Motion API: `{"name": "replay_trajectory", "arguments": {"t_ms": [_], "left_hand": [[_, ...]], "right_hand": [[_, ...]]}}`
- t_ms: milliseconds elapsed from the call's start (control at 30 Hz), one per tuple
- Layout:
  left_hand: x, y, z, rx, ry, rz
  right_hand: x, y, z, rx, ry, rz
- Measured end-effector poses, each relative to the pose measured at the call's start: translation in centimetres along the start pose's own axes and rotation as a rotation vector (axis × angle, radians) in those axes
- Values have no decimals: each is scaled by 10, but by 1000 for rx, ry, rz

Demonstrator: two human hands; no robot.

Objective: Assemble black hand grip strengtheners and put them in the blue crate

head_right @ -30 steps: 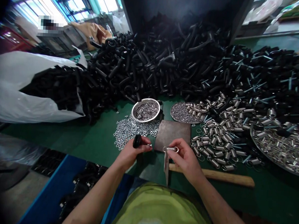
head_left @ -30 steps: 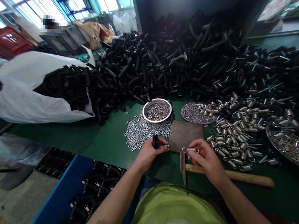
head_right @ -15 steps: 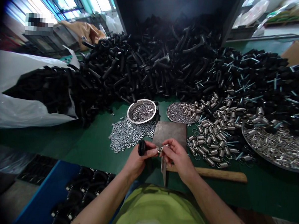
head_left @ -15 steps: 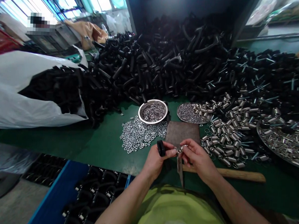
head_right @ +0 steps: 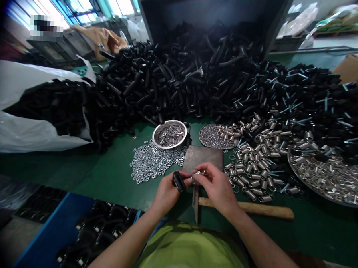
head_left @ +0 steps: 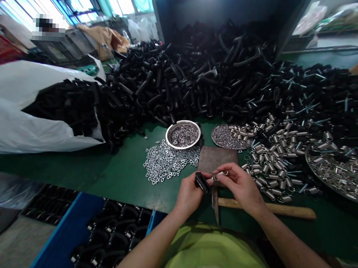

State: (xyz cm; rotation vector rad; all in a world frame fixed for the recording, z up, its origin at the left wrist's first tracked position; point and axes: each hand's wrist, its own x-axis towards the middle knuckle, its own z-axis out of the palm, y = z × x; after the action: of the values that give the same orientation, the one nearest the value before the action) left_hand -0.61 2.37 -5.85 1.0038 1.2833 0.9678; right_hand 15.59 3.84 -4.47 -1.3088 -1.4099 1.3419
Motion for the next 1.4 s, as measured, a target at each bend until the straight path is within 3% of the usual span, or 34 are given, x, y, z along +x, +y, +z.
{"name": "replay_trajectory", "arguments": {"t_ms": [133, 233, 500, 633, 767, 800, 933, 1033, 1133, 1267, 1333, 1400], "left_hand": [[1, -1, 11, -344, -162, -307], [4, -2, 17, -483, -250, -398], [4, 0, 23, -464, -309, -334], [-4, 14, 25, -198, -287, -234], [-10, 20, 20, -16, -344, -188], [-11, 19, 18, -27, -374, -205], [-7, 12, 9, -106, -366, -216], [1, 12, 6, -142, -301, -187], [8, 15, 7, -172, -246, -220], [13, 16, 14, -268, -226, -302], [13, 16, 19, -325, -258, -341], [12, 15, 24, -354, -287, -363]], "right_hand": [[-4, -18, -4, -154, 10, -90], [-8, -30, -3, -182, 20, -157], [-11, -33, 3, -399, 32, -228], [-6, -27, 1, -373, 84, -187], [18, -6, -26, -327, -56, -80], [25, 0, -37, -424, -41, -71], [51, 28, -81, -1094, 244, -66], [58, 38, -93, -1236, 254, -30], [53, 30, -83, -1073, 202, -90], [30, 1, -46, -360, -16, -148], [17, -12, -25, -268, -34, -141], [8, -19, -10, -338, 12, -143]]}}
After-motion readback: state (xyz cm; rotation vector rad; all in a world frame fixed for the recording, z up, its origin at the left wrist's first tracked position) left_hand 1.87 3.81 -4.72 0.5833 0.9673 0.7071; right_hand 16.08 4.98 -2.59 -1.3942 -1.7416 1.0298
